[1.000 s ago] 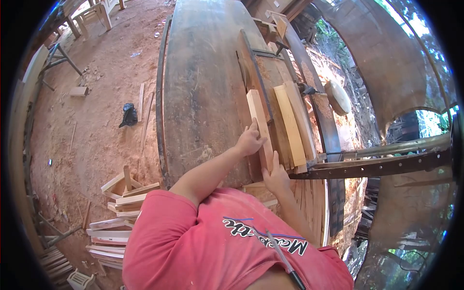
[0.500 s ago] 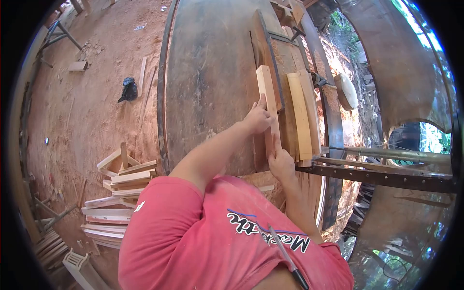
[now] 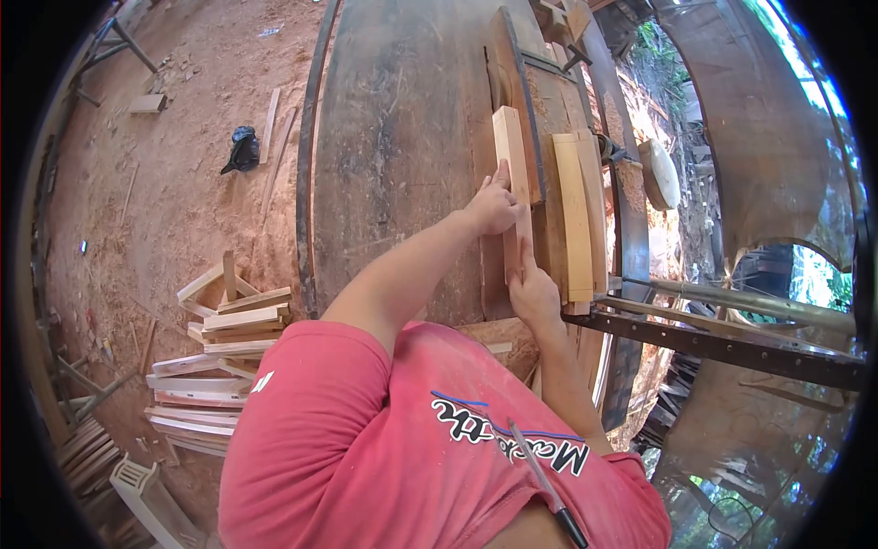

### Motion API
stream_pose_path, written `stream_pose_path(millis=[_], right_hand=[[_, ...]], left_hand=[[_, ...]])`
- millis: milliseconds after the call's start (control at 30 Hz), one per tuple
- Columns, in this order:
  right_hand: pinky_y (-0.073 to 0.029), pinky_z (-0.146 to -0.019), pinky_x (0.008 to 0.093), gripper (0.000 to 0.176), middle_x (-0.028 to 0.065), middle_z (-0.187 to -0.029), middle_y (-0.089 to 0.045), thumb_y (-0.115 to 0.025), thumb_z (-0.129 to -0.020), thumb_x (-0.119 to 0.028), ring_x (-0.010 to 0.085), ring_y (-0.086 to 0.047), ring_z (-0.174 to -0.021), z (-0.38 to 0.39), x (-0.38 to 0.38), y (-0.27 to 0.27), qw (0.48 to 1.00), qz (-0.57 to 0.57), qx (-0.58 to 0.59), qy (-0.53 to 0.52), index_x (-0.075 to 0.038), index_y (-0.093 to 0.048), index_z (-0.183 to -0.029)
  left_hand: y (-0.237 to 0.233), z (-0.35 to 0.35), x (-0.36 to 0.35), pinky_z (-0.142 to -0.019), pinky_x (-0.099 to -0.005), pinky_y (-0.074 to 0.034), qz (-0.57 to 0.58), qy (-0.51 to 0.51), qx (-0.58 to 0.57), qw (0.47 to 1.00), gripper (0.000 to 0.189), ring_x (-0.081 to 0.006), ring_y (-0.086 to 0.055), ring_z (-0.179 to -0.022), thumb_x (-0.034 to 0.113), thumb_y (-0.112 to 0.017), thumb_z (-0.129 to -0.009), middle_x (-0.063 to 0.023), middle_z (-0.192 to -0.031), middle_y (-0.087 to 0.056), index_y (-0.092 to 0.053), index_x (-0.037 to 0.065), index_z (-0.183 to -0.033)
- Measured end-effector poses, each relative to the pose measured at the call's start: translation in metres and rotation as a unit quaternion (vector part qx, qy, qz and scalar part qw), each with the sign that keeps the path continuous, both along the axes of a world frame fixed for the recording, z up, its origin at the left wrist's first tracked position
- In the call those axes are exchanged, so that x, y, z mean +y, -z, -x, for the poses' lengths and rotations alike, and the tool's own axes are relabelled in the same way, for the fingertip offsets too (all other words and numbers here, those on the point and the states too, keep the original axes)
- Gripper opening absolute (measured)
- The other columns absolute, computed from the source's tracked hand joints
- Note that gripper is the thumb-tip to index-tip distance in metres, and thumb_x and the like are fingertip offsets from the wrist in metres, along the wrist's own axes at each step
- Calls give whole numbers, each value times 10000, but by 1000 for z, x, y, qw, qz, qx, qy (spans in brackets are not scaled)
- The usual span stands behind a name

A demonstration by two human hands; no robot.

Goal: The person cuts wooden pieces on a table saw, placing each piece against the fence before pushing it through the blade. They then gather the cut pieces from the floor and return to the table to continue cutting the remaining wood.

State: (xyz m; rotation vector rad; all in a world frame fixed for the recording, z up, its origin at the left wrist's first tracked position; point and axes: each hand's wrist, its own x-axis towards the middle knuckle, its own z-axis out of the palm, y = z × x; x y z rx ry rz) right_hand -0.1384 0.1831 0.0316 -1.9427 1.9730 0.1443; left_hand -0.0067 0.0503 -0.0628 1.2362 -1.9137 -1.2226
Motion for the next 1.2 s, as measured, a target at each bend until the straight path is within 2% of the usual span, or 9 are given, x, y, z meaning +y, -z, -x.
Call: stream_pose_path(millis=[300,333,467,600,833,1000,1033,1067,1200], right_hand=[[-480,-806,548,687,300,-900,-647,-495,-916,-296,476,-626,-851,-3,-5,-8,1000,-1,-3,-4,-176,-220,-1534],[-480,-806,548,687,300,-900,-647,-495,-916,-296,476,-626,-851,-3,-7,-15,1000,-1,-2,-7,-176,-220,-1534],[-483,-822,536,597,303,-923,-649,-491,-920,-326,468,-634,-878,-10,-21,-62,1000,-9,11,2,-180,-355,-1483],[-492,-858,494,532,278,-959,-666,-516,-902,-377,436,-646,-937,-12,-54,-116,999,23,46,-5,-166,-509,-1391],[-490,-896,403,444,236,-1002,-682,-532,-872,-367,371,-661,-978,-11,-147,-174,996,77,12,-35,-119,-664,-1216],[-507,-761,339,475,161,-842,-704,-547,-852,-344,232,-659,-769,-32,-206,-217,999,-29,-33,-10,12,-677,-1137],[-507,-761,339,475,161,-842,-704,-547,-852,-344,232,-659,-769,-32,-217,-219,999,-31,-31,-9,12,-677,-1137],[-498,-682,327,465,132,-788,-678,-555,-850,-341,198,-625,-700,-28,-231,-221,998,-34,-43,-33,18,-689,-1113],[-430,-465,306,395,76,-667,-611,-575,-846,-323,134,-550,-527,-18,-277,-227,997,-43,-57,-42,17,-722,-983]], left_hand=[[-8,-6,-3,-1198,-461,-88,-11,11,-2,1000,483,-376,-94,-1478,343,-437,-918,-344,-1552,-23,-702,-22,-1092],[-9,-7,-4,-1199,-456,-79,-23,-10,45,999,478,-371,-107,-1477,329,-433,-914,-321,-1564,-23,-707,-38,-1049],[-17,-20,-13,-1199,-461,-63,-22,-3,91,996,496,-375,-103,-1478,296,-403,-894,-276,-1583,-58,-700,-93,-970],[-30,-25,-27,-1185,-523,-72,10,6,91,996,560,-369,-104,-1479,339,-363,-890,-278,-1580,-99,-693,-97,-1014],[-53,-22,-61,-1183,-515,-91,74,-24,95,992,548,-438,-187,-1435,335,-364,-867,-381,-1519,-118,-711,-77,-969],[-72,-24,-78,-1186,-496,-96,42,-51,130,989,541,-493,-238,-1393,331,-353,-866,-408,-1493,-138,-716,-56,-971],[-74,-24,-81,-1189,-474,-111,23,-58,140,988,530,-515,-189,-1401,338,-372,-872,-355,-1528,-109,-703,-72,-928],[-77,-24,-83,-1192,-451,-125,6,-66,149,987,526,-537,-141,-1410,345,-392,-878,-303,-1563,-81,-691,-88,-885],[-84,-25,-89,-1195,-445,-113,-4,-79,170,982,519,-547,-193,-1391,345,-387,-875,-303,-1561,-89,-698,-70,-885]])
